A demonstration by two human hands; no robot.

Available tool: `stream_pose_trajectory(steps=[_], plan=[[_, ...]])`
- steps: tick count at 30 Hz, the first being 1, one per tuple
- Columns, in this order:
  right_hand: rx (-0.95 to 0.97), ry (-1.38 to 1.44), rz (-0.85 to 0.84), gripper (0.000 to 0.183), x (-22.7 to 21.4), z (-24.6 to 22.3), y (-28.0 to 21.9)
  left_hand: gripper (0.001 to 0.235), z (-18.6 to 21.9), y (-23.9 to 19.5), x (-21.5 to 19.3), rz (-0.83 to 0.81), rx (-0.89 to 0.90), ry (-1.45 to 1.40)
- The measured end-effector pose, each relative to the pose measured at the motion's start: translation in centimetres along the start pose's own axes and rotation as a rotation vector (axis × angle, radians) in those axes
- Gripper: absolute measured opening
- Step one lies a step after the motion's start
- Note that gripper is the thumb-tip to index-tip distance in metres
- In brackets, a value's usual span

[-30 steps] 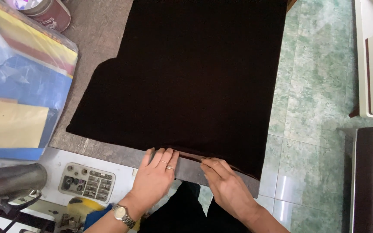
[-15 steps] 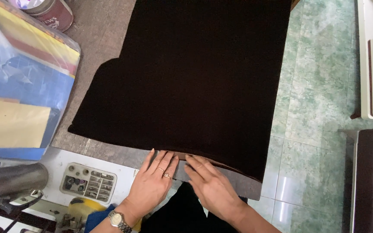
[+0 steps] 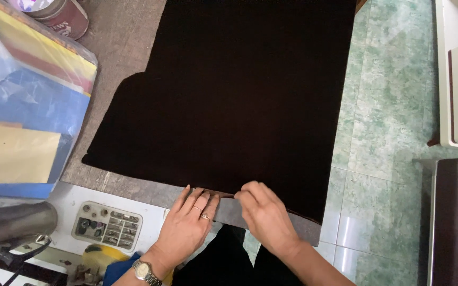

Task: Smoothing and aligning a large piece of dark velvet fabric on a cutting table to prepare it for marking or cutting.

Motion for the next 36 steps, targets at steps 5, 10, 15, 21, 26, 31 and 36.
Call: stream_pose_trajectory(steps=[5, 10, 15, 21, 26, 31, 36], plan=[[0.008, -0.087, -0.038, 0.025, 1.3, 1.8, 0.1, 0.037, 0.0, 0.0, 0.0, -0.017, 0.000, -0.009], [0.055, -0.057, -0.104, 0.029, 1.6, 2.7, 0.4, 0.035, 0.1, 0.2, 0.4, 0.017, 0.018, -0.083], [0.179, 0.053, -0.161, 0.016, 1.0, 3.1, 0.7, 0.019, 0.1, 0.9, 1.0, 0.111, 0.002, -0.107], [0.374, 0.183, -0.271, 0.015, 0.4, 3.5, 1.2, 0.042, 0.1, 2.3, 2.1, 0.037, -0.006, 0.153], [0.431, 0.243, -0.266, 0.016, 0.0, 3.5, 1.3, 0.038, 0.4, 3.2, 2.5, 0.034, -0.004, 0.184], [0.412, 0.220, -0.270, 0.013, 0.5, 3.6, 1.2, 0.028, 0.4, 3.2, 3.2, -0.010, -0.002, 0.187], [0.267, -0.006, -0.191, 0.026, 1.6, 3.1, 1.0, 0.024, 0.4, 3.4, 2.7, 0.006, -0.003, 0.232]])
Point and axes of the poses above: each hand's wrist, its own y-axis towards the middle knuckle, its own x-axis out of the palm, z = x × y, the point moved 3 cm from there along y, towards the middle knuckle, and after that the axes turned 3 degrees about z, right-handed, at the moved point
